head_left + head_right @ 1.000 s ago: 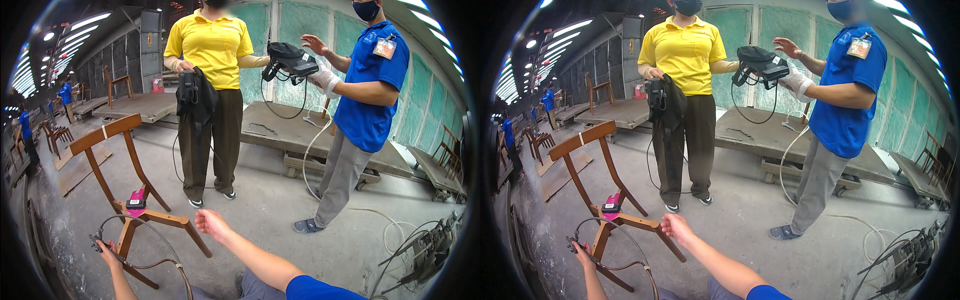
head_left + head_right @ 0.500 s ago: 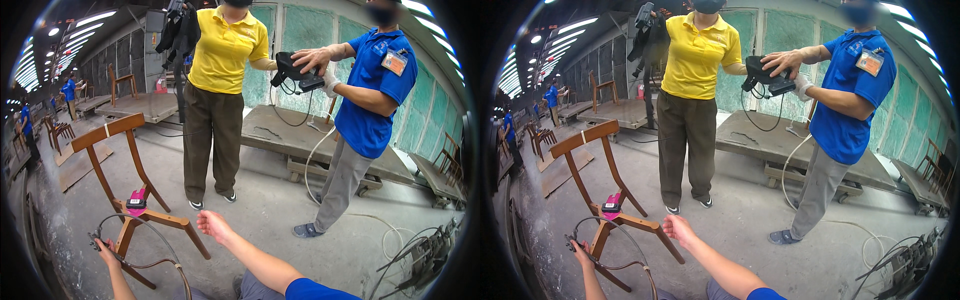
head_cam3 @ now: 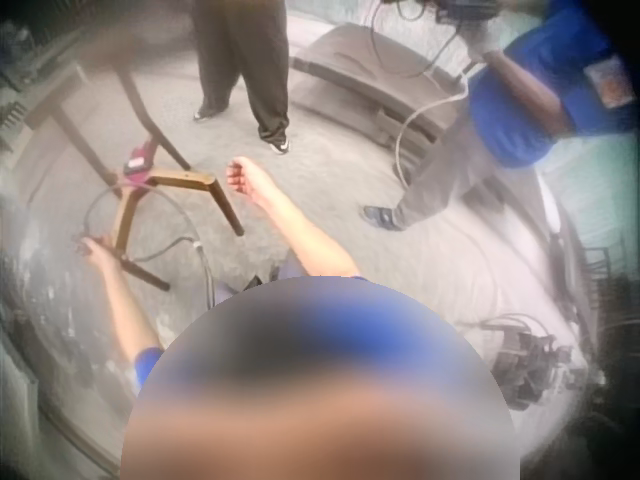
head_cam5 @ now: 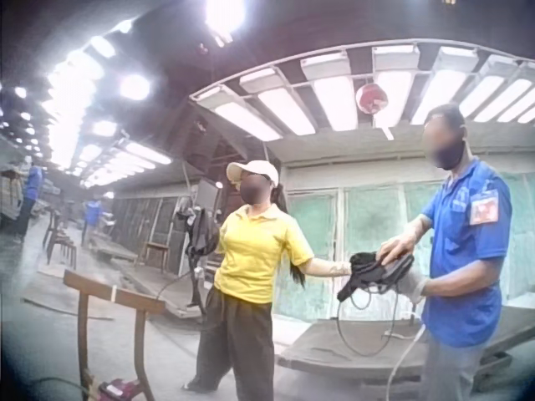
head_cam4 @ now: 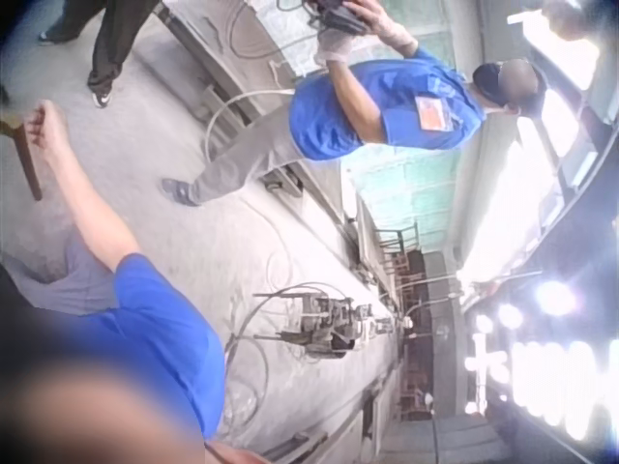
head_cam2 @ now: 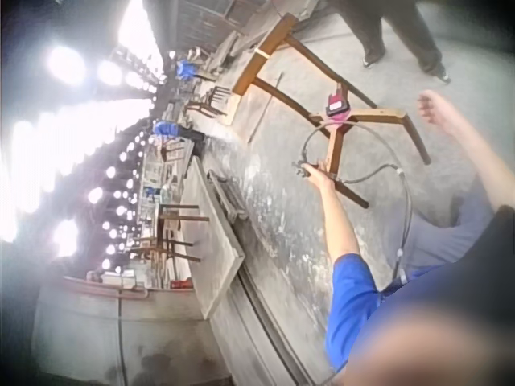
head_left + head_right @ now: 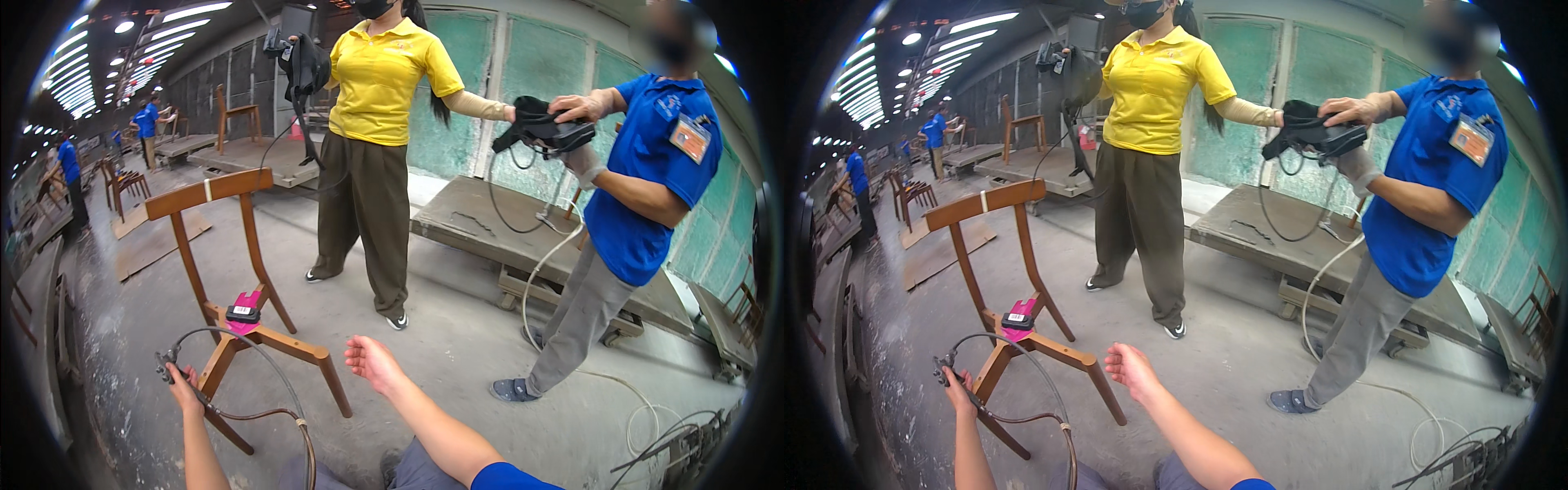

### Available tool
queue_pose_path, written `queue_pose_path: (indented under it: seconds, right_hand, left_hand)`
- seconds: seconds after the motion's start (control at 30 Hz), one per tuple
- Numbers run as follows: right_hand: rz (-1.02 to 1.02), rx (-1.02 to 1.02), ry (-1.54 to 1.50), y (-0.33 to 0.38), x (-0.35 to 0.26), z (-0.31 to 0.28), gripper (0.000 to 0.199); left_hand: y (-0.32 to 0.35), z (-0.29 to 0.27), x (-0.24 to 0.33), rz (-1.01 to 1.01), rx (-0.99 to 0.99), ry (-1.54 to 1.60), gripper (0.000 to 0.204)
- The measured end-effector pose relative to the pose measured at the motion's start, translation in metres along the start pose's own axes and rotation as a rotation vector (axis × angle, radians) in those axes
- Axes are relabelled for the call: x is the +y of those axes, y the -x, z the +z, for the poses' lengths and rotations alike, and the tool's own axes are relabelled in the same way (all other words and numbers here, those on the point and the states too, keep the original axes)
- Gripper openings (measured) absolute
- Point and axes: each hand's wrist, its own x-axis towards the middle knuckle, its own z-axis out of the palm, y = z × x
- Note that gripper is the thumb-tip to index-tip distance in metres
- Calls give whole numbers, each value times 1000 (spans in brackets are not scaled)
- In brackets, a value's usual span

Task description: The person sits on the floor and handles a wooden chair frame, then stands to spray a wooden chair with a handheld spray gun. The person rotates the chair to coat the seat, back, and legs, then places it on a platform.

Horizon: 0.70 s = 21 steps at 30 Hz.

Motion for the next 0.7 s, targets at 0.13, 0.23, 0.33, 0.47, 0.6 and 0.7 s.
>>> queue_pose_path:
  seconds: [0.13,0.23,0.33,0.47,0.6,0.7]
  right_hand:
    - [6,3,-5,0,-1,1,24]
    - [7,22,-2,0,-1,1,23]
    - [12,15,-14,-2,0,1,22]
    - [32,-7,-20,-3,4,0,23]
    - [44,-12,-28,-4,7,2,23]
    - [48,-9,-27,-4,7,4,24]
  left_hand:
    - [-1,0,-2,21,3,-9,77]
    - [0,1,-2,10,28,7,75]
    - [1,2,-2,5,31,0,72]
    - [1,1,-2,-10,13,2,69]
    - [3,3,0,-8,27,-1,69]
    - [9,6,3,-1,48,-22,68]
